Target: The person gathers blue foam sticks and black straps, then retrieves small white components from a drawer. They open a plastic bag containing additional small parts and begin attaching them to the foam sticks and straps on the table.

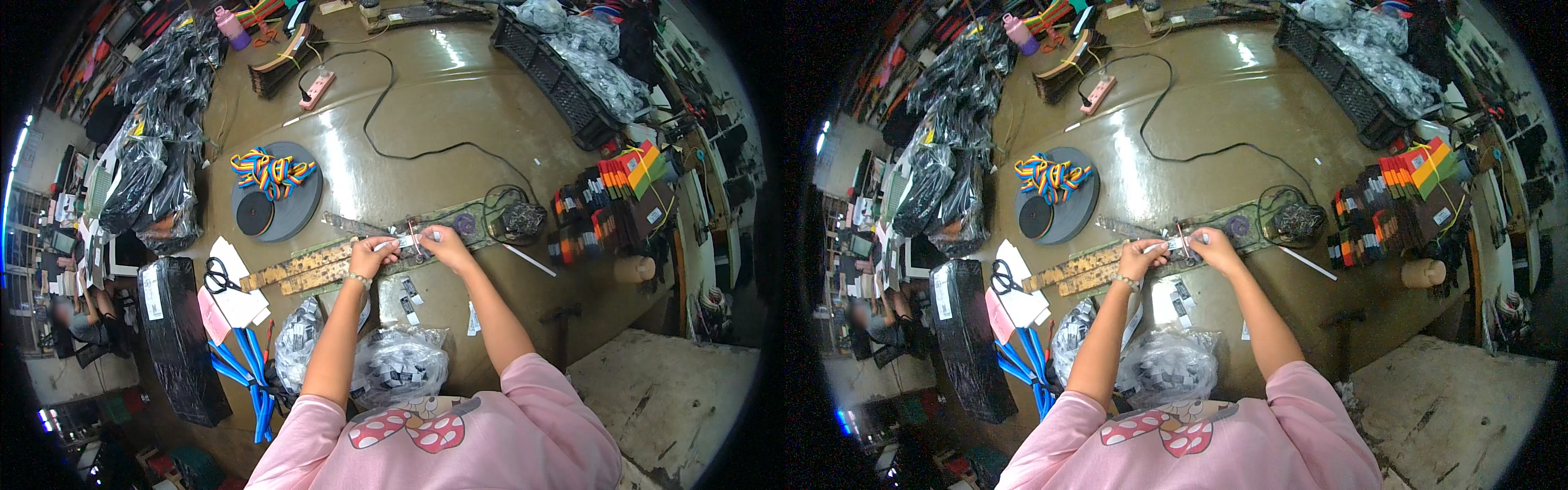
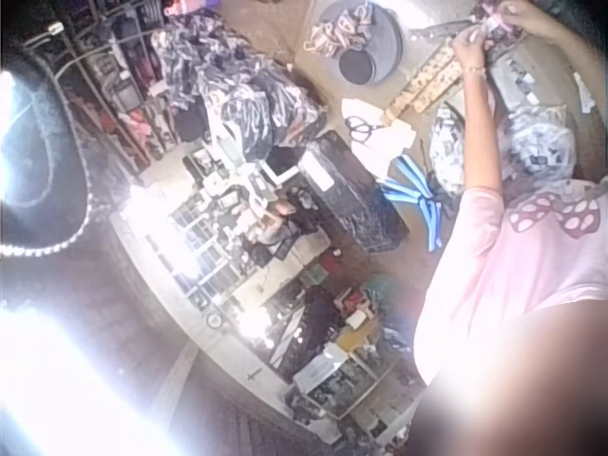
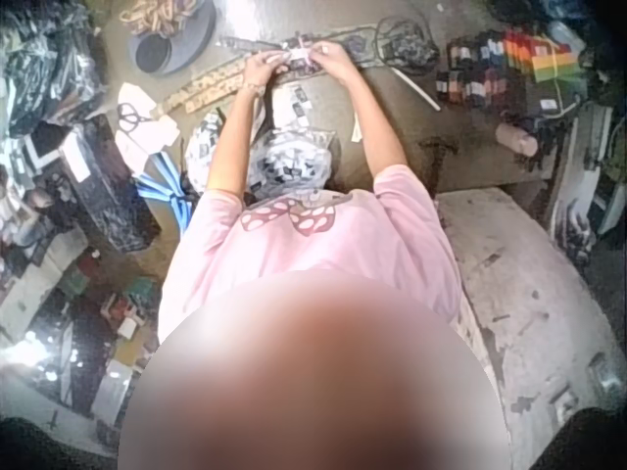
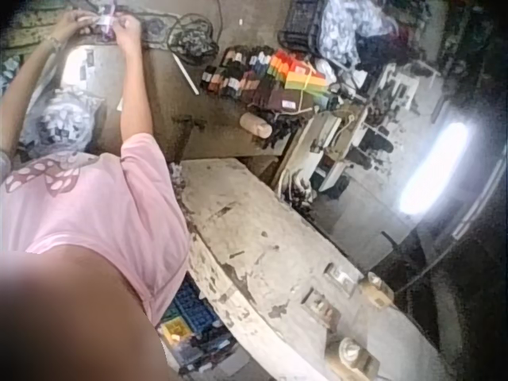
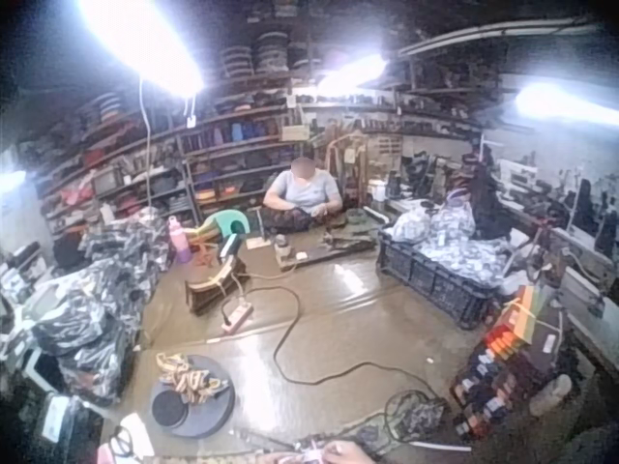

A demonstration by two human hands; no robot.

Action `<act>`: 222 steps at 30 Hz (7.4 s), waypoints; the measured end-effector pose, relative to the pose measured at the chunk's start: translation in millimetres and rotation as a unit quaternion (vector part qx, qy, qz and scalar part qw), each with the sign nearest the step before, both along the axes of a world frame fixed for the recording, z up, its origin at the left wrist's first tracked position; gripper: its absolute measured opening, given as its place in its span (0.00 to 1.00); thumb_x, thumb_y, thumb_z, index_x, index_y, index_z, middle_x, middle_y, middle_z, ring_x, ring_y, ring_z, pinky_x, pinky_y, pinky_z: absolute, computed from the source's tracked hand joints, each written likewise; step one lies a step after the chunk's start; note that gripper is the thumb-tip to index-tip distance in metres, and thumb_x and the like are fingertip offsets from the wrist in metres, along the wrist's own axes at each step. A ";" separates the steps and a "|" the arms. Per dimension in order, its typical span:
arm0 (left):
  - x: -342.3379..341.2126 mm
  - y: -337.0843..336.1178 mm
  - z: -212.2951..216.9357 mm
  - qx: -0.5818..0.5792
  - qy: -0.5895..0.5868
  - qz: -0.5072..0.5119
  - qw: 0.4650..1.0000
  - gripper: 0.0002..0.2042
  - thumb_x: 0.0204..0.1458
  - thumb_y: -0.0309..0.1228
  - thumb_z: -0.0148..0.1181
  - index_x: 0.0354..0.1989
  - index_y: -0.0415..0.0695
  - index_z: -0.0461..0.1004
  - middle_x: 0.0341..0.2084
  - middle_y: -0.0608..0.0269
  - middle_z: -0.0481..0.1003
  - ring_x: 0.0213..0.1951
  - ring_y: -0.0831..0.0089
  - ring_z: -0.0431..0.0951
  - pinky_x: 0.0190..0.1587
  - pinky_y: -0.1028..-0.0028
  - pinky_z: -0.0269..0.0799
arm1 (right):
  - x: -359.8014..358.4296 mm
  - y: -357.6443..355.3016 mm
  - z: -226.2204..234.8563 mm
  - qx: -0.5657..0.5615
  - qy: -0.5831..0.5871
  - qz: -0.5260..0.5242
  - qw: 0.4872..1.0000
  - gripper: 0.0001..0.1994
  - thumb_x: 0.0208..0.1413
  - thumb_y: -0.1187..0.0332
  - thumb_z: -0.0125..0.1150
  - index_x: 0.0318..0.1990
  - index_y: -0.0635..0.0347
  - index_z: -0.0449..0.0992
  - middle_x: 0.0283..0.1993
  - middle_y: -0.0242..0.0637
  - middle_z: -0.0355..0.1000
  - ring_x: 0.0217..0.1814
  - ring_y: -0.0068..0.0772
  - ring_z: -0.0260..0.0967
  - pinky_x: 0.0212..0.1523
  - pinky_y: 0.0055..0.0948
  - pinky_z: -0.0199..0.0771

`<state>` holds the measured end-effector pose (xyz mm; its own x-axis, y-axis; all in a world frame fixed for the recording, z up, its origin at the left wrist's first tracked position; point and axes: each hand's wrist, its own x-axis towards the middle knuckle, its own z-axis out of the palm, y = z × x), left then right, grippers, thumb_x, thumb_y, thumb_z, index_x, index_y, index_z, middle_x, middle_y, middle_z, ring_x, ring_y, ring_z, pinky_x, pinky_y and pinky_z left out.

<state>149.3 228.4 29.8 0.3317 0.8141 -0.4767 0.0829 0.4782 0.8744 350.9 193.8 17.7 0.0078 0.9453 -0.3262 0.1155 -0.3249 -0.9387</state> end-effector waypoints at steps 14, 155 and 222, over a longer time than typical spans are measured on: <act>22.0 2.3 31.8 0.077 -0.024 -0.046 0.996 0.12 0.49 0.34 0.62 0.37 0.40 0.76 0.25 0.68 0.77 0.22 0.87 0.69 0.23 0.86 0.61 | -2.1 -8.8 45.6 0.021 0.001 -0.059 0.998 0.11 0.51 0.63 0.61 0.31 0.64 0.75 0.24 0.28 0.69 0.27 0.15 0.59 0.28 0.20 0.60; -37.2 -158.6 194.7 0.243 0.101 -0.135 0.955 0.11 0.51 0.33 0.57 0.37 0.37 0.76 0.19 0.61 0.76 0.18 0.83 0.71 0.22 0.81 0.67 | -48.7 -153.7 191.9 0.044 0.181 0.039 0.982 0.09 0.53 0.73 0.58 0.39 0.71 0.73 0.30 0.38 0.73 0.27 0.20 0.71 0.28 0.19 0.74; 8.0 12.0 10.5 0.127 0.117 -0.088 0.981 0.11 0.48 0.33 0.62 0.32 0.36 0.77 0.22 0.66 0.77 0.26 0.83 0.72 0.32 0.81 0.67 | -1.3 7.8 21.5 -0.085 0.076 0.009 0.993 0.11 0.53 0.64 0.59 0.35 0.65 0.73 0.23 0.25 0.67 0.22 0.13 0.59 0.22 0.15 0.59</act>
